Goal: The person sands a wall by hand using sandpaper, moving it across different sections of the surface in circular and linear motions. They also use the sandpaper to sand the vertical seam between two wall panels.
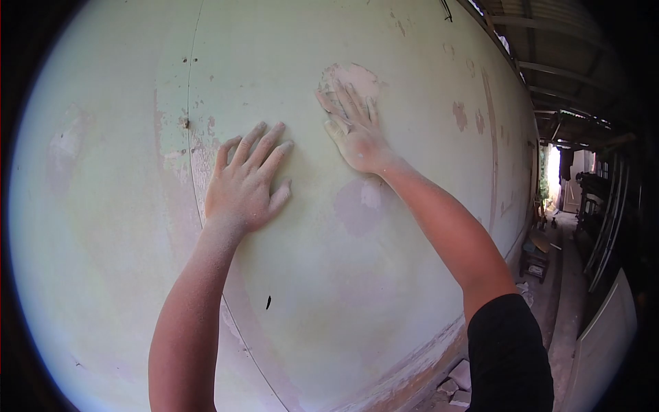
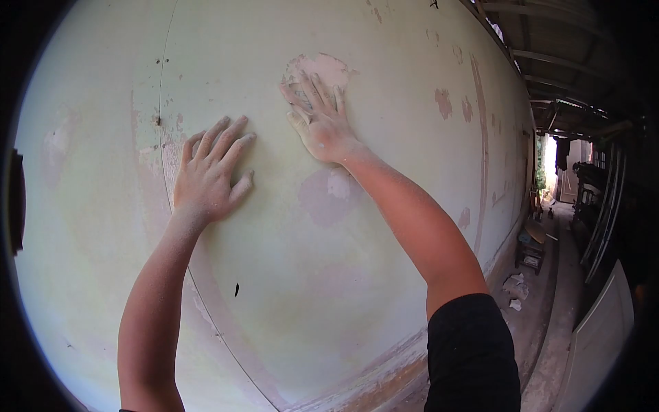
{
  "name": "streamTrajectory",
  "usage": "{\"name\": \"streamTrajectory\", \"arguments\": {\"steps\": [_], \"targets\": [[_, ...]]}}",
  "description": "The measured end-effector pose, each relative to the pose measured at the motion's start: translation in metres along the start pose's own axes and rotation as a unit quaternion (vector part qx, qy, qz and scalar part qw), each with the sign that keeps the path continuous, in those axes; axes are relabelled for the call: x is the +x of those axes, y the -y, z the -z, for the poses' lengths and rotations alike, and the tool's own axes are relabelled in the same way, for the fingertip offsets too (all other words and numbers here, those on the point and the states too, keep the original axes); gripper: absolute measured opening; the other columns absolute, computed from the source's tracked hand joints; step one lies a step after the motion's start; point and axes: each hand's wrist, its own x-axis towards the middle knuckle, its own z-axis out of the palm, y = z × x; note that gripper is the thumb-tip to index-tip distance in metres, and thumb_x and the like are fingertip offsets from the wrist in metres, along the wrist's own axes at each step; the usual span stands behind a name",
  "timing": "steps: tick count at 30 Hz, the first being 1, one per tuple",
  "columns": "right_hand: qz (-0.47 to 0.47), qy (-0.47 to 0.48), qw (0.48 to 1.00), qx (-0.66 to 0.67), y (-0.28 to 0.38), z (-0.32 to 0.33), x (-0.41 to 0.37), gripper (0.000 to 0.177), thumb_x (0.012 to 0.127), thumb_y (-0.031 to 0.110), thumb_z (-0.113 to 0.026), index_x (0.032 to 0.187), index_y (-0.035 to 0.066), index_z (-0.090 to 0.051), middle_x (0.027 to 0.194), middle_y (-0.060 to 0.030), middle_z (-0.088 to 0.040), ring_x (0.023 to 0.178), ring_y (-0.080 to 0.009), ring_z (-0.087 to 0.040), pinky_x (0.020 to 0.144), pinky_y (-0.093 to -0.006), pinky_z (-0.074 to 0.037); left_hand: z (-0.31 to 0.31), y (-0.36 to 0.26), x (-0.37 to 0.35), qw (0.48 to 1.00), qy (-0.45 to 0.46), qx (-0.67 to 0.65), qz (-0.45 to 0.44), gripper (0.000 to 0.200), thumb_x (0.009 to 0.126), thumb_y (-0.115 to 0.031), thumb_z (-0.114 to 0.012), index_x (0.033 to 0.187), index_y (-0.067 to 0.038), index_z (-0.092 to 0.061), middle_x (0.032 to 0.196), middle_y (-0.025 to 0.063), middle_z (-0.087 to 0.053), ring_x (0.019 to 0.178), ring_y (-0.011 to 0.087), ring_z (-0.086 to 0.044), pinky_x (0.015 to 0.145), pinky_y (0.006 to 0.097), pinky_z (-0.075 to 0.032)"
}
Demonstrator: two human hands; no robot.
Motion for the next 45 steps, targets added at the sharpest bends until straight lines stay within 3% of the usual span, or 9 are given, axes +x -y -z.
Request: {"name": "streamTrajectory", "arguments": {"steps": [3,5,9,14,24,26,30,36,45], "targets": [[0.025,0.022,0.999,0.030,-0.039,0.006,0.013,0.061,0.113,0.051,-0.023,0.170,0.036,-0.008,0.178,-0.0079,0.002,0.164,-0.0295,0.002,0.129,-0.0582,0.006,0.001,-0.002,-0.002,1.000,0.009,-0.008,-0.002,0.057,0.092,-0.036,-0.058,0.147,-0.024,-0.052,0.167,-0.0036,-0.038,0.155,0.0186,-0.032,0.126,0.0458,-0.024],[-0.159,-0.043,0.981,0.106,-0.061,0.008,0.033,0.061,0.112,0.052,-0.023,0.170,0.036,-0.008,0.178,-0.0077,0.002,0.164,-0.0291,0.002,0.129,-0.0581,0.006,0.001,-0.001,-0.002,1.000,0.008,-0.007,-0.001,0.058,0.092,-0.036,-0.059,0.147,-0.023,-0.052,0.166,-0.0033,-0.038,0.155,0.0186,-0.032,0.126,0.0456,-0.025],[-0.254,-0.064,0.958,0.115,-0.041,0.001,0.047,0.061,0.112,0.052,-0.024,0.170,0.036,-0.010,0.178,-0.0056,0.001,0.164,-0.0270,0.002,0.130,-0.0571,0.006,0.000,-0.001,-0.003,1.000,0.000,-0.001,-0.004,0.058,0.091,-0.036,-0.060,0.147,-0.023,-0.051,0.166,-0.0028,-0.039,0.154,0.0189,-0.033,0.125,0.0452,-0.025],[0.005,0.024,1.000,0.006,-0.001,0.005,-0.003,0.063,0.112,0.056,-0.019,0.170,0.036,-0.009,0.178,-0.0053,0.000,0.164,-0.0256,0.004,0.130,-0.0561,0.008,-0.001,-0.002,-0.001,1.000,-0.003,-0.001,-0.003,0.056,0.091,-0.036,-0.060,0.145,-0.023,-0.053,0.164,-0.0023,-0.040,0.153,0.0190,-0.034,0.124,0.0455,-0.025],[-0.183,-0.070,0.976,0.099,-0.007,-0.004,0.029,0.060,0.113,0.049,-0.025,0.170,0.035,-0.015,0.178,-0.0063,-0.001,0.164,-0.0265,0.001,0.129,-0.0565,0.008,0.002,-0.004,0.000,1.000,0.007,0.003,-0.002,0.057,0.090,-0.036,-0.061,0.144,-0.022,-0.053,0.164,-0.0018,-0.041,0.153,0.0201,-0.034,0.124,0.0462,-0.025],[0.003,-0.055,0.998,-0.005,0.009,-0.009,0.008,0.060,0.113,0.049,-0.024,0.170,0.035,-0.014,0.178,-0.0060,-0.001,0.164,-0.0269,0.001,0.129,-0.0562,0.008,0.005,-0.005,0.001,1.000,0.015,0.001,0.000,0.057,0.090,-0.036,-0.061,0.145,-0.022,-0.053,0.164,-0.0017,-0.041,0.153,0.0205,-0.034,0.123,0.0465,-0.026],[0.042,-0.017,0.999,0.022,-0.008,0.001,0.004,0.060,0.112,0.050,-0.024,0.170,0.035,-0.013,0.178,-0.0055,-0.002,0.164,-0.0269,0.001,0.129,-0.0563,0.008,0.003,-0.004,0.001,1.000,0.014,0.006,-0.002,0.057,0.091,-0.036,-0.060,0.146,-0.022,-0.053,0.164,-0.0016,-0.041,0.153,0.0206,-0.034,0.123,0.0466,-0.026],[-0.166,-0.070,0.979,0.097,-0.028,0.004,0.044,0.060,0.113,0.050,-0.022,0.170,0.034,-0.013,0.178,-0.0050,-0.003,0.164,-0.0279,0.001,0.130,-0.0560,0.008,-0.001,-0.010,-0.007,1.000,0.014,0.001,0.011,0.057,0.091,-0.037,-0.060,0.146,-0.022,-0.052,0.164,-0.0011,-0.041,0.153,0.0206,-0.034,0.124,0.0466,-0.026],[0.116,0.056,0.992,-0.006,-0.034,0.017,-0.005,0.056,0.114,0.046,-0.027,0.169,0.041,-0.015,0.178,-0.0081,-0.002,0.164,-0.0291,-0.003,0.131,-0.0536,0.002,0.000,-0.011,-0.008,1.000,0.020,0.002,0.012,0.057,0.091,-0.037,-0.060,0.145,-0.023,-0.052,0.164,-0.0015,-0.040,0.153,0.0201,-0.034,0.123,0.0467,-0.026]]}}
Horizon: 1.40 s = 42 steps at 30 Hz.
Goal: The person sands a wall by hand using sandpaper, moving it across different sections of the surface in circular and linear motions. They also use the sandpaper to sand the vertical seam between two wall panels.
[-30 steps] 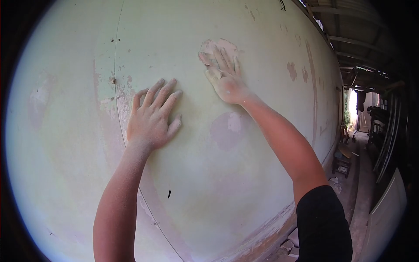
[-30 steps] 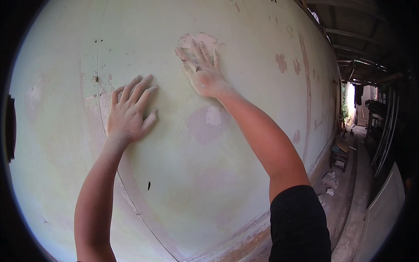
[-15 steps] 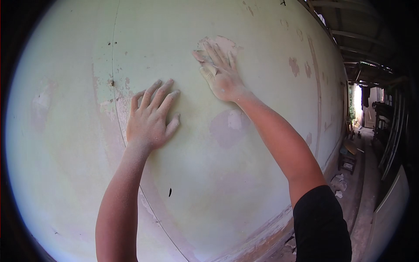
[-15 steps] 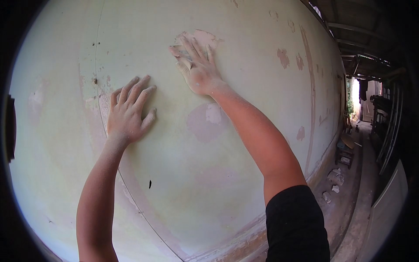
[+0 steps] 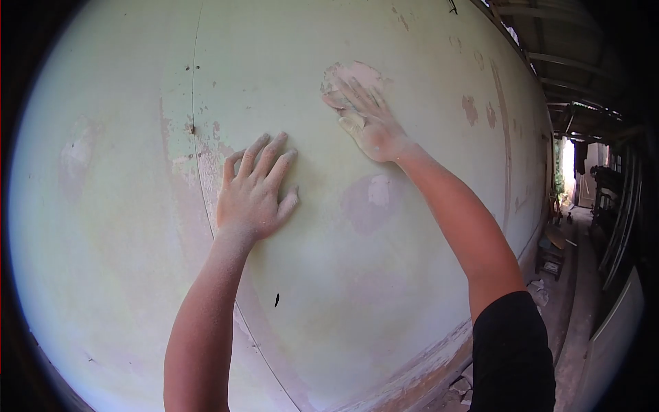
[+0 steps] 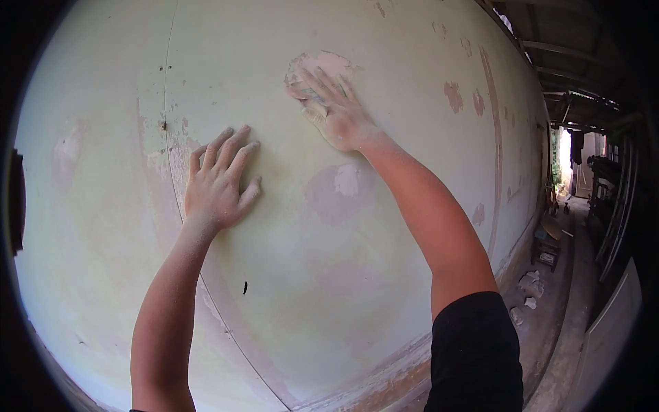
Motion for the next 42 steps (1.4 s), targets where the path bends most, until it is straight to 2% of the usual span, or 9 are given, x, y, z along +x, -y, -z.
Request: {"name": "streamTrajectory", "arguments": {"steps": [5,9,11,15,20,26,30,38,42], "targets": [[-0.286,-0.105,0.946,0.107,-0.038,-0.003,0.035,0.058,0.113,0.049,-0.027,0.169,0.041,-0.014,0.178,-0.0080,0.002,0.164,-0.0274,-0.001,0.131,-0.0525,0.003,-0.001,-0.001,-0.002,1.000,-0.001,0.024,0.007,0.054,0.094,-0.039,-0.058,0.145,-0.024,-0.053,0.163,-0.0018,-0.040,0.153,0.0183,-0.033,0.122,0.0463,-0.028],[-0.220,-0.102,0.967,0.082,0.002,-0.016,0.013,0.058,0.113,0.051,-0.026,0.169,0.041,-0.014,0.178,-0.0081,0.002,0.164,-0.0276,-0.001,0.131,-0.0523,0.003,0.002,-0.003,0.000,1.000,0.013,0.002,0.008,0.057,0.090,-0.038,-0.061,0.144,-0.021,-0.053,0.163,-0.0007,-0.040,0.152,0.0214,-0.035,0.122,0.0485,-0.027],[-0.070,-0.039,0.997,-0.012,0.022,-0.017,-0.007,0.058,0.113,0.051,-0.025,0.169,0.040,-0.014,0.178,-0.0085,0.002,0.164,-0.0279,-0.001,0.131,-0.0523,0.003,0.001,-0.002,0.000,1.000,0.006,0.001,0.010,0.057,0.090,-0.038,-0.061,0.144,-0.021,-0.053,0.163,-0.0004,-0.040,0.152,0.0217,-0.035,0.122,0.0486,-0.027],[-0.042,0.000,0.999,0.009,-0.025,-0.009,-0.013,0.058,0.113,0.051,-0.024,0.169,0.040,-0.015,0.178,-0.0072,0.002,0.164,-0.0286,0.000,0.131,-0.0533,0.004,0.000,-0.002,0.001,1.000,0.000,0.004,0.010,0.056,0.090,-0.038,-0.061,0.144,-0.021,-0.053,0.163,-0.0001,-0.041,0.152,0.0218,-0.035,0.122,0.0486,-0.027],[-0.362,-0.114,0.915,0.137,-0.054,-0.011,0.025,0.058,0.113,0.050,-0.024,0.169,0.039,-0.015,0.178,-0.0038,0.002,0.164,-0.0294,0.002,0.130,-0.0563,0.004,0.001,-0.002,0.000,1.000,0.008,0.007,0.007,0.057,0.090,-0.038,-0.062,0.144,-0.021,-0.053,0.162,-0.0001,-0.041,0.151,0.0226,-0.035,0.121,0.0485,-0.027],[-0.095,-0.048,0.994,0.025,0.008,-0.021,-0.025,0.059,0.112,0.051,-0.028,0.169,0.037,-0.019,0.178,-0.0046,-0.001,0.164,-0.0295,0.002,0.130,-0.0548,0.003,0.000,-0.003,0.001,1.000,0.012,0.012,0.009,0.057,0.091,-0.038,-0.062,0.144,-0.021,-0.053,0.163,0.0000,-0.040,0.151,0.0227,-0.035,0.122,0.0483,-0.027],[-0.078,-0.018,0.995,0.053,-0.026,-0.017,-0.030,0.058,0.112,0.050,-0.031,0.167,0.036,-0.026,0.178,-0.0057,-0.005,0.164,-0.0307,0.000,0.131,-0.0518,0.001,-0.001,-0.003,0.002,1.000,0.014,0.019,0.009,0.058,0.090,-0.038,-0.062,0.145,-0.021,-0.052,0.163,0.0001,-0.040,0.151,0.0228,-0.034,0.122,0.0484,-0.026],[-0.348,-0.181,0.911,0.127,-0.043,-0.018,0.028,0.057,0.112,0.049,-0.030,0.166,0.034,-0.030,0.178,-0.0015,-0.010,0.163,-0.0283,-0.005,0.132,-0.0516,-0.002,-0.001,-0.004,0.002,1.000,0.019,0.017,0.014,0.060,0.089,-0.038,-0.063,0.146,-0.022,-0.051,0.163,0.0001,-0.040,0.152,0.0227,-0.034,0.123,0.0486,-0.025],[-0.162,-0.152,0.972,0.071,-0.009,-0.030,-0.007,0.056,0.112,0.048,-0.030,0.166,0.033,-0.031,0.177,-0.0023,-0.011,0.163,-0.0283,-0.006,0.132,-0.0518,-0.002,0.000,-0.004,0.002,1.000,0.016,0.021,0.016,0.060,0.089,-0.038,-0.063,0.146,-0.022,-0.052,0.162,-0.0003,-0.040,0.152,0.0224,-0.034,0.123,0.0489,-0.025]]}}
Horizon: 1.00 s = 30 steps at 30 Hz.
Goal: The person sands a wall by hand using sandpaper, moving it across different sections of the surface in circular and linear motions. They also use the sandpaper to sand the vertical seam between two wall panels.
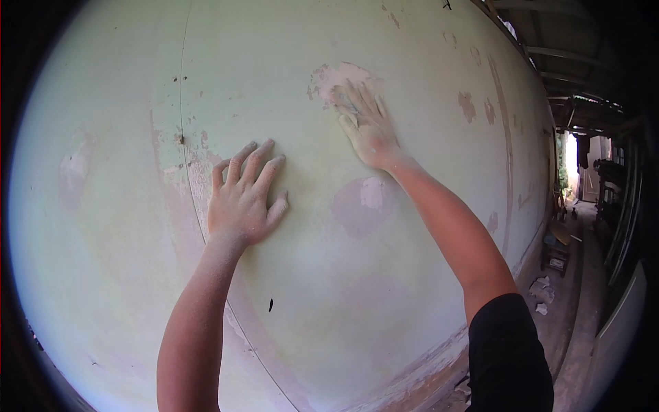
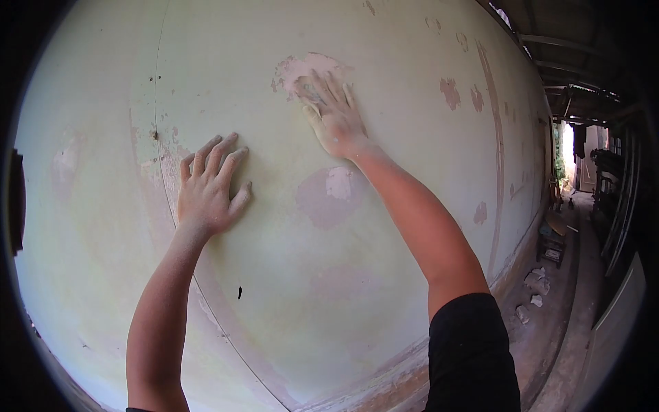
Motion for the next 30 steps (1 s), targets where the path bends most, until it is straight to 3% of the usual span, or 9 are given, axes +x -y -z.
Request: {"name": "streamTrajectory", "arguments": {"steps": [3,7,8,11,14,16,19,25,30], "targets": [[0.144,0.083,0.985,-0.048,-0.008,0.010,-0.022,0.055,0.112,0.047,-0.031,0.165,0.033,-0.032,0.177,-0.0030,-0.012,0.163,-0.0278,-0.008,0.132,-0.0525,-0.003,-0.002,0.001,-0.001,1.000,-0.001,0.000,0.000,0.059,0.089,-0.038,-0.062,0.145,-0.022,-0.052,0.162,-0.0006,-0.040,0.151,0.0221,-0.034,0.123,0.0490,-0.026],[-0.021,-0.016,0.999,0.024,-0.052,0.004,0.031,0.054,0.112,0.046,-0.032,0.164,0.032,-0.036,0.176,-0.0007,-0.018,0.163,-0.0266,-0.011,0.133,-0.0496,-0.006,-0.001,0.000,-0.001,1.000,-0.003,-0.006,-0.003,0.057,0.090,-0.038,-0.062,0.144,-0.022,-0.053,0.161,0.0000,-0.041,0.151,0.0222,-0.035,0.122,0.0489,-0.027],[-0.018,-0.014,0.999,0.026,-0.050,0.002,0.048,0.054,0.112,0.046,-0.032,0.164,0.032,-0.036,0.176,-0.0007,-0.018,0.163,-0.0266,-0.011,0.133,-0.0496,-0.006,0.001,0.000,0.000,1.000,-0.003,-0.007,0.000,0.056,0.090,-0.038,-0.061,0.144,-0.022,-0.053,0.161,0.0002,-0.041,0.151,0.0222,-0.035,0.121,0.0489,-0.027],[-0.202,-0.069,0.977,0.012,-0.015,-0.004,0.081,0.055,0.112,0.047,-0.033,0.165,0.032,-0.034,0.176,0.0006,-0.019,0.162,-0.0264,-0.013,0.132,-0.0487,-0.007,0.000,0.001,-0.001,1.000,-0.007,-0.017,0.000,0.055,0.092,-0.039,-0.060,0.143,-0.022,-0.054,0.161,0.0003,-0.042,0.151,0.0222,-0.035,0.121,0.0488,-0.027],[-0.099,-0.098,0.989,0.049,0.022,-0.007,0.074,0.054,0.112,0.046,-0.032,0.164,0.032,-0.037,0.175,0.0010,-0.024,0.162,-0.0279,-0.017,0.132,-0.0499,-0.007,0.002,0.002,-0.001,1.000,-0.007,-0.014,-0.006,0.055,0.092,-0.040,-0.060,0.144,-0.022,-0.054,0.161,0.0004,-0.042,0.151,0.0221,-0.035,0.121,0.0487,-0.027],[0.076,-0.006,0.997,0.029,0.038,-0.001,0.056,0.052,0.113,0.044,-0.032,0.162,0.031,-0.042,0.172,0.0006,-0.031,0.160,-0.0292,-0.021,0.132,-0.0507,-0.009,0.001,0.002,-0.002,1.000,-0.011,-0.013,-0.007,0.055,0.092,-0.040,-0.060,0.144,-0.022,-0.054,0.161,0.0005,-0.042,0.151,0.0221,-0.035,0.121,0.0486,-0.027],[0.159,0.000,0.987,0.016,0.010,0.010,0.045,0.049,0.114,0.041,-0.031,0.158,0.030,-0.048,0.170,0.0003,-0.035,0.159,-0.0286,-0.025,0.132,-0.0486,-0.012,-0.001,0.003,-0.003,1.000,-0.014,-0.015,-0.010,0.055,0.092,-0.040,-0.060,0.143,-0.022,-0.054,0.160,0.0007,-0.042,0.150,0.0219,-0.035,0.120,0.0486,-0.028],[-0.064,-0.132,0.989,0.006,-0.009,-0.008,0.092,0.047,0.112,0.035,-0.040,0.153,0.018,-0.055,0.166,-0.0037,-0.043,0.157,-0.0273,-0.029,0.132,-0.0441,-0.016,-0.002,0.005,-0.003,1.000,-0.020,-0.017,-0.011,0.053,0.093,-0.041,-0.059,0.142,-0.022,-0.054,0.159,0.0006,-0.043,0.150,0.0214,-0.036,0.120,0.0482,-0.028],[0.082,-0.103,0.987,0.091,0.012,-0.007,0.055,0.043,0.108,0.022,-0.049,0.149,0.014,-0.059,0.160,-0.0069,-0.050,0.154,-0.0286,-0.037,0.131,-0.0453,-0.021,-0.003,0.006,-0.004,1.000,-0.024,-0.015,-0.010,0.052,0.094,-0.041,-0.058,0.142,-0.022,-0.053,0.158,0.0006,-0.043,0.149,0.0211,-0.036,0.120,0.0477,-0.028]]}}
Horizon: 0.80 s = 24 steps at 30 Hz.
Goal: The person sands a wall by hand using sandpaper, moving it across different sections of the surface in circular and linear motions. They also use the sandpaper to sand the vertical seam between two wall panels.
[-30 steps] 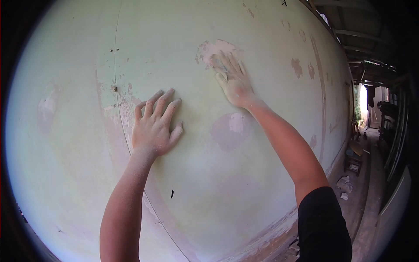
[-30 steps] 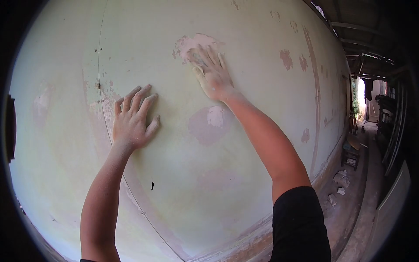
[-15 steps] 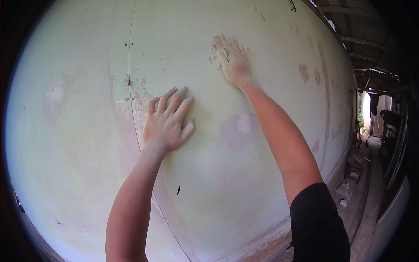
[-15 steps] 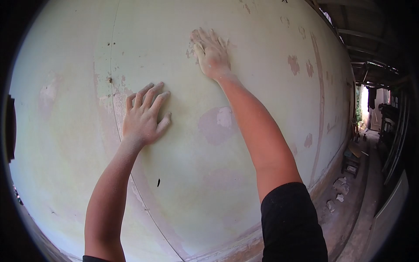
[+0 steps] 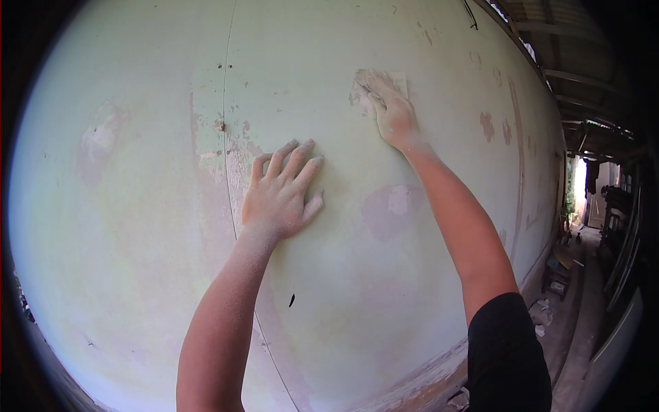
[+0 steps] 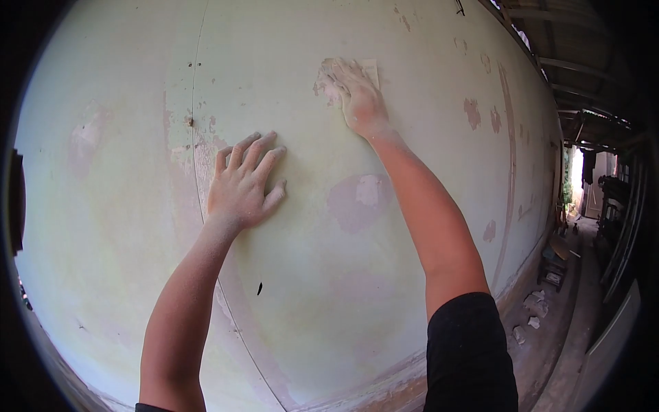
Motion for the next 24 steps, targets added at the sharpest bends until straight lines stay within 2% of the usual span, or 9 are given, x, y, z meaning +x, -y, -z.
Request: {"name": "streamTrajectory", "arguments": {"steps": [2,4,8,10,14,16,20,22,24], "targets": [[0.055,0.022,0.997,0.056,0.006,0.011,-0.006,0.042,0.107,0.018,-0.050,0.148,0.014,-0.061,0.159,-0.0076,-0.051,0.153,-0.0290,-0.039,0.130,-0.0457,-0.023,-0.001,0.000,0.001,1.000,0.003,0.003,0.001,0.051,0.095,-0.041,-0.058,0.143,-0.023,-0.052,0.158,0.0006,-0.043,0.149,0.0207,-0.036,0.120,0.0477,-0.029],[0.121,0.076,0.988,-0.053,0.001,0.028,-0.010,0.044,0.104,0.011,-0.052,0.147,0.013,-0.061,0.159,-0.0082,-0.052,0.151,-0.0306,-0.042,0.129,-0.0453,-0.027,0.001,-0.002,0.002,1.000,0.008,0.008,0.003,0.052,0.096,-0.043,-0.055,0.144,-0.023,-0.052,0.159,0.0002,-0.043,0.150,0.0198,-0.036,0.121,0.0473,-0.029],[0.001,0.024,0.999,-0.040,-0.036,0.015,0.016,0.043,0.104,0.014,-0.053,0.146,0.013,-0.062,0.159,-0.0102,-0.051,0.151,-0.0319,-0.041,0.129,-0.0446,-0.027,0.001,0.000,0.001,1.000,0.017,0.023,0.001,0.052,0.098,-0.045,-0.053,0.145,-0.022,-0.051,0.159,-0.0001,-0.044,0.149,0.0189,-0.036,0.122,0.0469,-0.029],[-0.098,-0.028,0.988,-0.113,-0.031,0.002,0.032,0.042,0.105,0.017,-0.054,0.146,0.014,-0.062,0.159,-0.0120,-0.051,0.150,-0.0316,-0.042,0.128,-0.0443,-0.027,0.001,0.002,0.001,1.000,0.017,0.020,0.003,0.052,0.098,-0.044,-0.053,0.145,-0.022,-0.051,0.159,-0.0001,-0.043,0.149,0.0188,-0.036,0.122,0.0468,-0.029],[-0.091,-0.036,0.993,-0.070,-0.006,-0.002,0.016,0.044,0.107,0.023,-0.051,0.149,0.011,-0.059,0.160,-0.0141,-0.049,0.150,-0.0340,-0.042,0.127,-0.0453,-0.028,-0.001,0.001,0.000,1.000,0.007,0.010,-0.003,0.052,0.093,-0.040,-0.059,0.142,-0.023,-0.053,0.157,0.0002,-0.043,0.148,0.0206,-0.037,0.119,0.0482,-0.030],[0.010,0.005,0.996,-0.087,0.001,0.000,0.005,0.046,0.110,0.029,-0.046,0.152,0.011,-0.055,0.162,-0.0151,-0.047,0.150,-0.0375,-0.040,0.128,-0.0457,-0.026,-0.003,0.001,-0.001,1.000,0.000,0.010,0.001,0.051,0.093,-0.040,-0.059,0.141,-0.023,-0.053,0.157,0.0002,-0.044,0.148,0.0206,-0.037,0.119,0.0482,-0.030],[0.011,0.035,0.989,-0.141,0.028,0.003,-0.010,0.048,0.112,0.034,-0.042,0.154,0.013,-0.053,0.163,-0.0162,-0.044,0.151,-0.0405,-0.038,0.129,-0.0467,-0.023,0.000,-0.001,0.002,1.000,0.007,0.009,0.003,0.051,0.093,-0.040,-0.059,0.140,-0.022,-0.054,0.156,0.0005,-0.045,0.147,0.0208,-0.039,0.118,0.0483,-0.031],[-0.039,0.042,0.997,-0.056,0.040,-0.009,-0.010,0.052,0.112,0.039,-0.039,0.160,0.018,-0.046,0.168,-0.0145,-0.036,0.155,-0.0368,-0.032,0.130,-0.0484,-0.018,-0.001,-0.001,0.002,1.000,-0.001,0.009,0.003,0.050,0.093,-0.040,-0.059,0.139,-0.022,-0.054,0.155,0.0006,-0.046,0.146,0.0209,-0.039,0.118,0.0483,-0.031],[-0.030,0.044,0.995,-0.084,0.052,-0.022,-0.007,0.055,0.112,0.043,-0.038,0.162,0.020,-0.040,0.171,-0.0122,-0.031,0.157,-0.0339,-0.027,0.130,-0.0499,-0.015,-0.002,0.000,0.000,1.000,-0.004,0.012,0.001,0.050,0.093,-0.040,-0.059,0.139,-0.022,-0.054,0.155,0.0007,-0.046,0.146,0.0209,-0.039,0.118,0.0483,-0.031]]}}
